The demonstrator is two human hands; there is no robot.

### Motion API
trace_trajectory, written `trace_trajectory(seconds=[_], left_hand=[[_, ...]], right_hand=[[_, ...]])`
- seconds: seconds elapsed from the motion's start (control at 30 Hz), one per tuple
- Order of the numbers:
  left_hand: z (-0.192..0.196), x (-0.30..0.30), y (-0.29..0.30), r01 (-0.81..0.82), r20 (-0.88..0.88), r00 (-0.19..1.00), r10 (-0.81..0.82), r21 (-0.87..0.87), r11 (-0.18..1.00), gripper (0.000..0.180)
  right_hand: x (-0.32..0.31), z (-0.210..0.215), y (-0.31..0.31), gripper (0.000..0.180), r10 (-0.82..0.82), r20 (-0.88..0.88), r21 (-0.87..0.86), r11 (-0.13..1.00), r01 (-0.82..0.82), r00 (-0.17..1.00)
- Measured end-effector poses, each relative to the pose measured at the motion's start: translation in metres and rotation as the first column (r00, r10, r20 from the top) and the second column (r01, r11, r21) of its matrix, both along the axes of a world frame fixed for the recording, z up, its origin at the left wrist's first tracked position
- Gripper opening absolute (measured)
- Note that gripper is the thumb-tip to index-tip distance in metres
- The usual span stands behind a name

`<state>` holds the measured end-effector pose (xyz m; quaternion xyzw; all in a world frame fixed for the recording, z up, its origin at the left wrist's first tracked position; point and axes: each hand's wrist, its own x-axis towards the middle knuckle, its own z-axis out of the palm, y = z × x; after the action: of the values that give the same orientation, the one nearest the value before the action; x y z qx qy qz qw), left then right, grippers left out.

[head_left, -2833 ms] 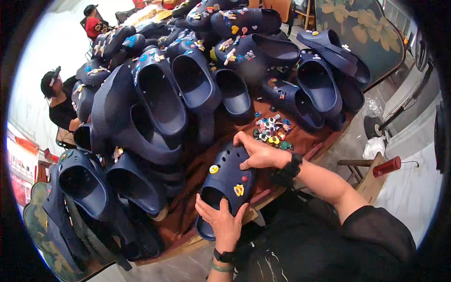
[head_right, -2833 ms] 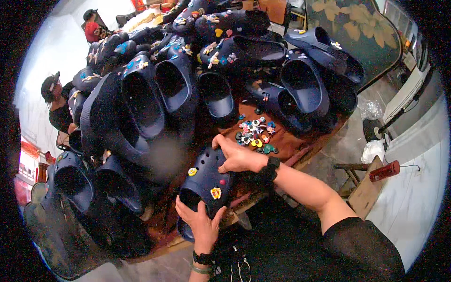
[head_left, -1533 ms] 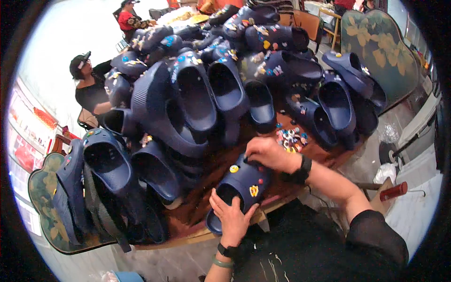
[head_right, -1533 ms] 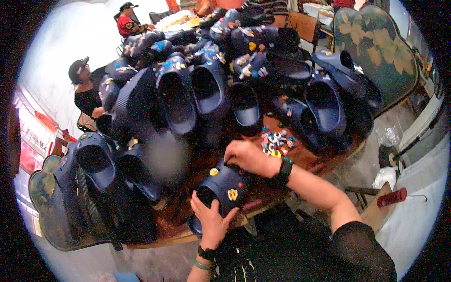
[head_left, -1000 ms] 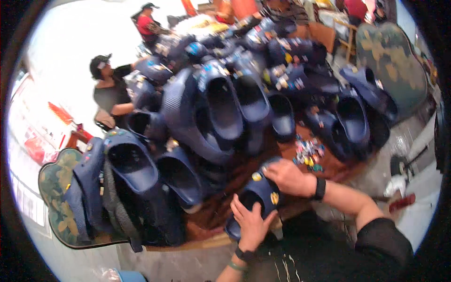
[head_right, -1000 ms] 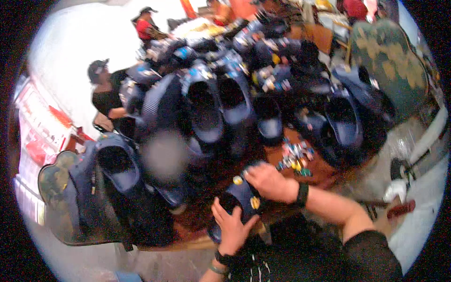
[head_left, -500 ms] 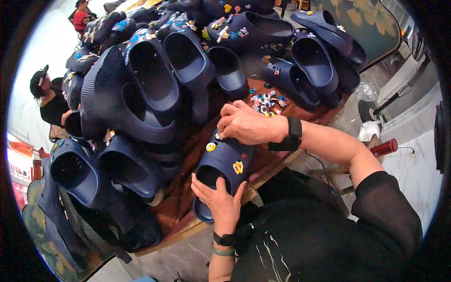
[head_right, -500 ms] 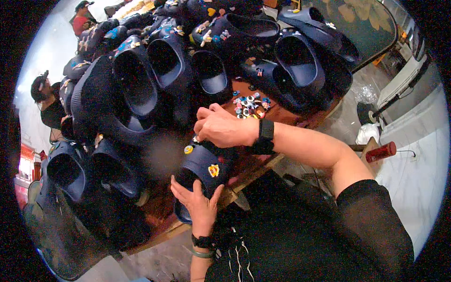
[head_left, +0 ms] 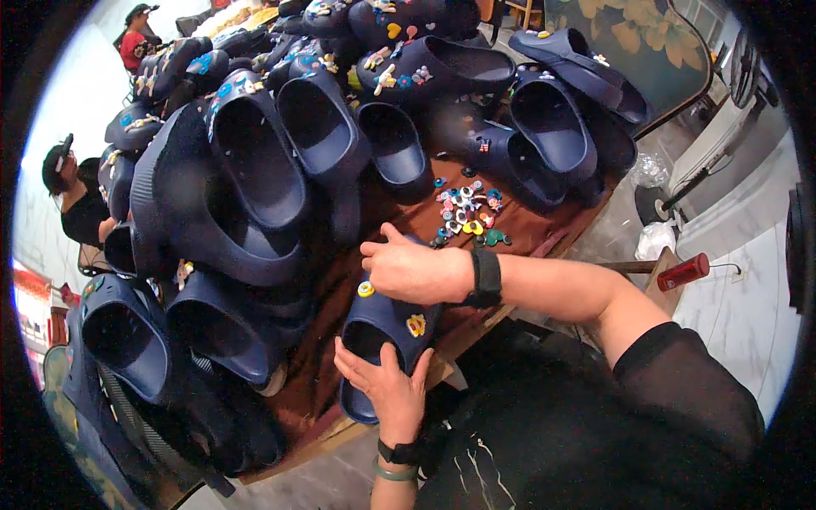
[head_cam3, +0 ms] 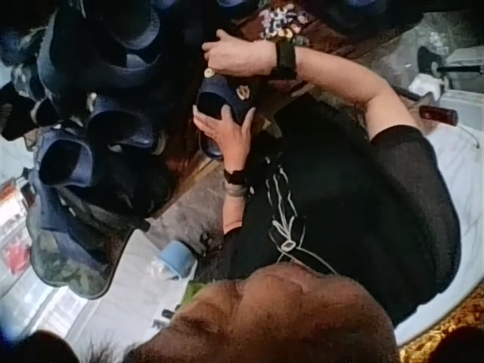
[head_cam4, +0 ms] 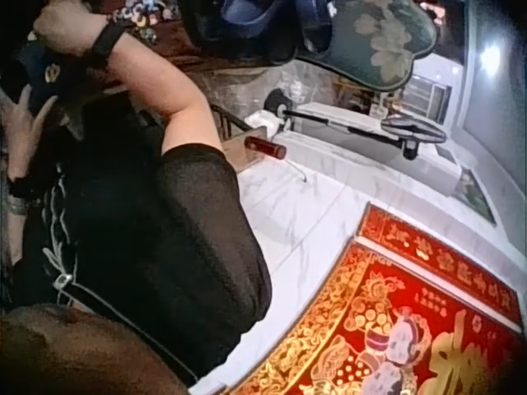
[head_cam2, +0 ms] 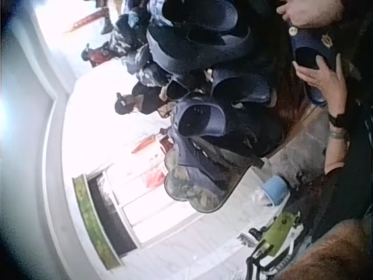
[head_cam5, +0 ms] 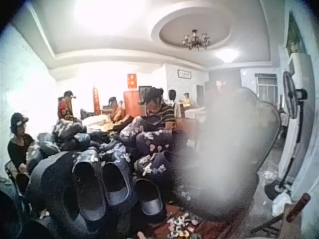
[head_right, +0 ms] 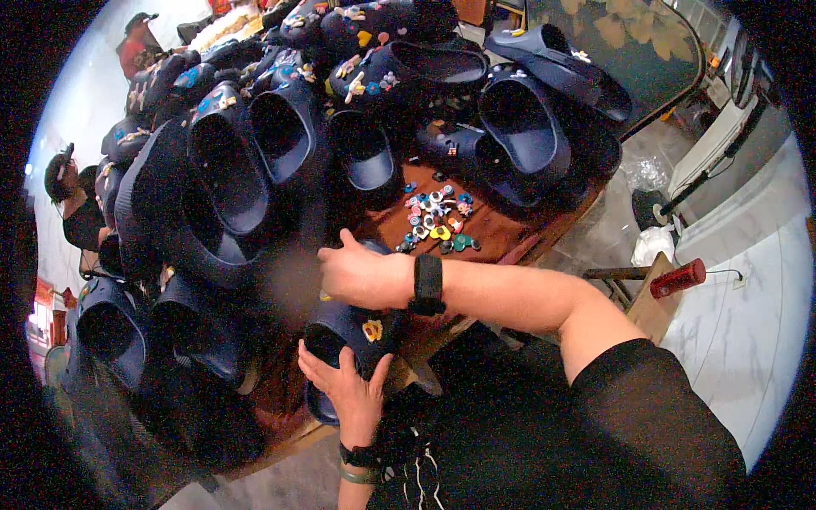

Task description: Applying decorative charms to the holes of rubber clogs.

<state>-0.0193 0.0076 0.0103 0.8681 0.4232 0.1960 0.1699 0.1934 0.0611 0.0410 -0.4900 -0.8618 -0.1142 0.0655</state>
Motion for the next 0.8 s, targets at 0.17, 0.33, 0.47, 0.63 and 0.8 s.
trace_trajectory(seconds=[0.17, 0.33, 0.47, 0.63, 0.8], left_hand=[[-0.004, -0.002, 0.001, -0.013, -0.015, 1.000, 0.013, 0.041, 0.999, 0.053], [-0.004, 0.001, 0.000, -0.011, -0.015, 1.000, 0.011, 0.038, 0.999, 0.056], [-0.006, -0.002, 0.002, -0.034, -0.039, 0.999, 0.036, 0.050, 0.998, 0.057], [-0.008, -0.001, 0.002, -0.039, -0.027, 0.999, 0.040, 0.057, 0.998, 0.058], [-0.007, 0.000, 0.002, -0.035, -0.025, 0.999, 0.036, 0.047, 0.998, 0.054]], right_hand=[[-0.005, -0.003, -0.011, 0.011, -0.054, -0.007, 0.046, 0.997, 0.054, 0.999], [0.003, 0.002, -0.007, 0.013, -0.067, -0.038, 0.033, 0.997, 0.068, 0.997], [0.065, -0.005, 0.009, 0.015, -0.101, -0.514, -0.162, 0.987, 0.020, 0.852], [0.136, -0.044, -0.008, 0.008, -0.394, -0.473, -0.264, 0.917, 0.300, 0.788], [0.146, -0.068, -0.013, 0.009, -0.317, -0.515, -0.230, 0.946, 0.228, 0.796]])
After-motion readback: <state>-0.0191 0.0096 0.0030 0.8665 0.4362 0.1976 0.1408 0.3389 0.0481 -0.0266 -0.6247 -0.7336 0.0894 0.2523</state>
